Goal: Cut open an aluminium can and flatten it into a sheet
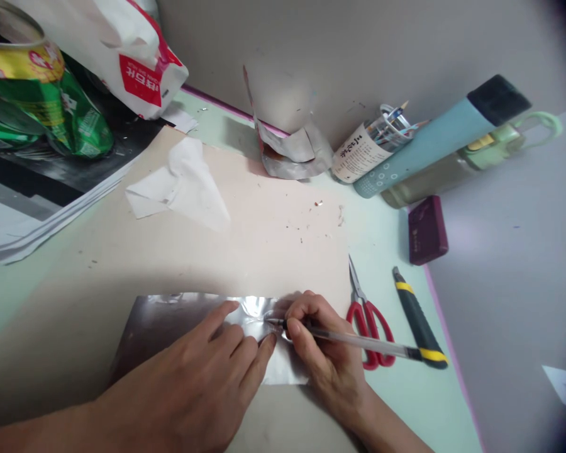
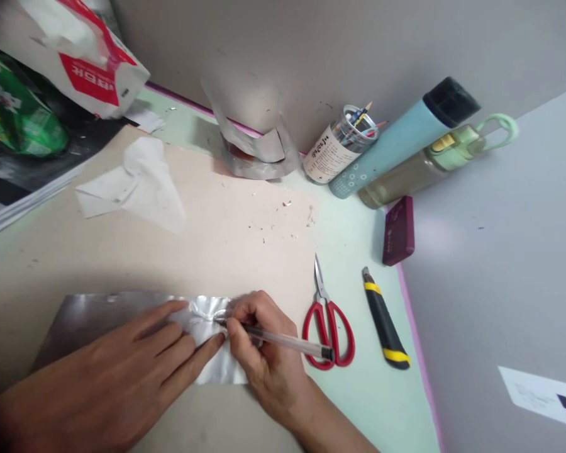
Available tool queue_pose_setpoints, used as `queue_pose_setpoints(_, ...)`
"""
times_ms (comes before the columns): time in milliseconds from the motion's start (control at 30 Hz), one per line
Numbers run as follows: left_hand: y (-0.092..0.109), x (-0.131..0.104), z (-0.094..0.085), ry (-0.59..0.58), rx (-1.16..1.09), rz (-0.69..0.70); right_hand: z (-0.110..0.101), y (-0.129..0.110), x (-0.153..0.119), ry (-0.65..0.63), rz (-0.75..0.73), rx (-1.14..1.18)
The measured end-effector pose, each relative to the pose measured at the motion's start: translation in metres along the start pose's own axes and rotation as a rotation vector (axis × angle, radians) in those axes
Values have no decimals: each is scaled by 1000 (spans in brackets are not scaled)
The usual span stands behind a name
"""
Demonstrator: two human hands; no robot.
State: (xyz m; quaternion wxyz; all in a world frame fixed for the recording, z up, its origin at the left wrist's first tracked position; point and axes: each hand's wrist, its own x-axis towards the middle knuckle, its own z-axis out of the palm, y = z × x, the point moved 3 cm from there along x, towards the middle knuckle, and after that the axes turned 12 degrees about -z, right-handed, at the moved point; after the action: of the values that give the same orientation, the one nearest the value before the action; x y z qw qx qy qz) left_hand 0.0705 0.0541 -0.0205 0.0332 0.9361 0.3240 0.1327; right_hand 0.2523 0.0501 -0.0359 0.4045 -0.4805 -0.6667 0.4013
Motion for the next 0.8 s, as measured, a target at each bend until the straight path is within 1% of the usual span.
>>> queue_pose_setpoints(233,-1,-1,2,1,20,17,1,0,0,8,-5,-66)
queue_pose_setpoints(567,0,0,0,12,3,23,2,-2,3,-38,-44,-94)
queue_pose_setpoints(800,0,-1,1,-4,18,16,1,0,1,20,0,-22)
